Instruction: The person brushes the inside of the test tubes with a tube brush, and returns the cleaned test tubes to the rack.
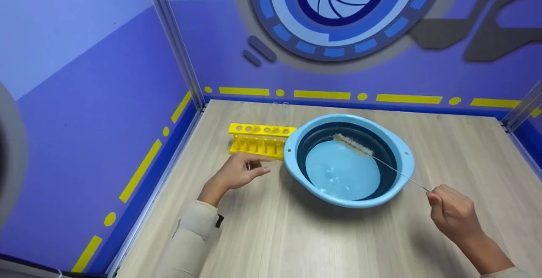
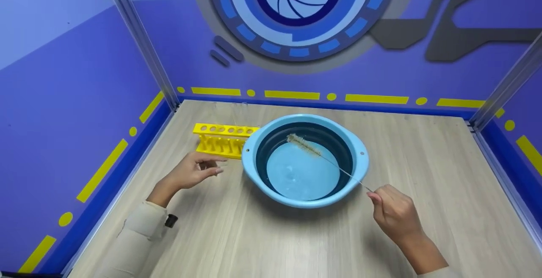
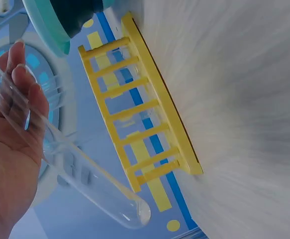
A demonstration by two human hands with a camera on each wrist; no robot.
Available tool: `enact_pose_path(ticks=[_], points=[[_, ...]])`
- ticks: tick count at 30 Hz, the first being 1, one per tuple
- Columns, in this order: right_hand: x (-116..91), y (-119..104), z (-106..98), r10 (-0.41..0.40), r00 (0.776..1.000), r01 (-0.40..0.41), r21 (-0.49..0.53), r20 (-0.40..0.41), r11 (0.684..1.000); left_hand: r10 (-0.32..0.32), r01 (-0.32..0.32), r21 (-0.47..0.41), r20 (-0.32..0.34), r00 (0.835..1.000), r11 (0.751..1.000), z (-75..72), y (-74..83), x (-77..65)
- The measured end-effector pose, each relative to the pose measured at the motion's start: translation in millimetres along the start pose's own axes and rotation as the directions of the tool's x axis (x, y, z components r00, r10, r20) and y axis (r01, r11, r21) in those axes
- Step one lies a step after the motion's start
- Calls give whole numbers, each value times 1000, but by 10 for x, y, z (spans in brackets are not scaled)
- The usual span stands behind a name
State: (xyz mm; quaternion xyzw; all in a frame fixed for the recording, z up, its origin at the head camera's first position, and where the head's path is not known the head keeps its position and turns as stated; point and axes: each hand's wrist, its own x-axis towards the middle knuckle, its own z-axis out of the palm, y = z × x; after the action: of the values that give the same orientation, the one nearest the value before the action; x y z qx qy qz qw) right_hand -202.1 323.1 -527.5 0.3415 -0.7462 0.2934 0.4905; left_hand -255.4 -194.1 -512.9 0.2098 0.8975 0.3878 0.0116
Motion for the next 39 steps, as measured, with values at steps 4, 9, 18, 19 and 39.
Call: enact_pose_path(ticks=[4, 9, 18, 19, 39], points=[[-74, -18, 37, 47, 997, -46, -14, 67, 999, 21, -20, 11, -29, 999, 1000, -59, -16, -54], [-183, 50, 56, 98, 991, -95, -39, 92, 995, 15, -18, -38, -86, 996, 999, -90, -6, -26], [-231, 93, 102, 164, 980, -157, -74, 108, 985, 67, -95, -163, -170, 983, 982, -82, -40, -15], [-231, 89, 103, 173, 978, -165, -76, 114, 983, 73, -103, -169, -175, 982, 980, -81, -43, -16], [-253, 36, 136, 196, 965, -185, -78, 172, 980, 116, -153, -136, -249, 962, 979, -9, -47, -3]])
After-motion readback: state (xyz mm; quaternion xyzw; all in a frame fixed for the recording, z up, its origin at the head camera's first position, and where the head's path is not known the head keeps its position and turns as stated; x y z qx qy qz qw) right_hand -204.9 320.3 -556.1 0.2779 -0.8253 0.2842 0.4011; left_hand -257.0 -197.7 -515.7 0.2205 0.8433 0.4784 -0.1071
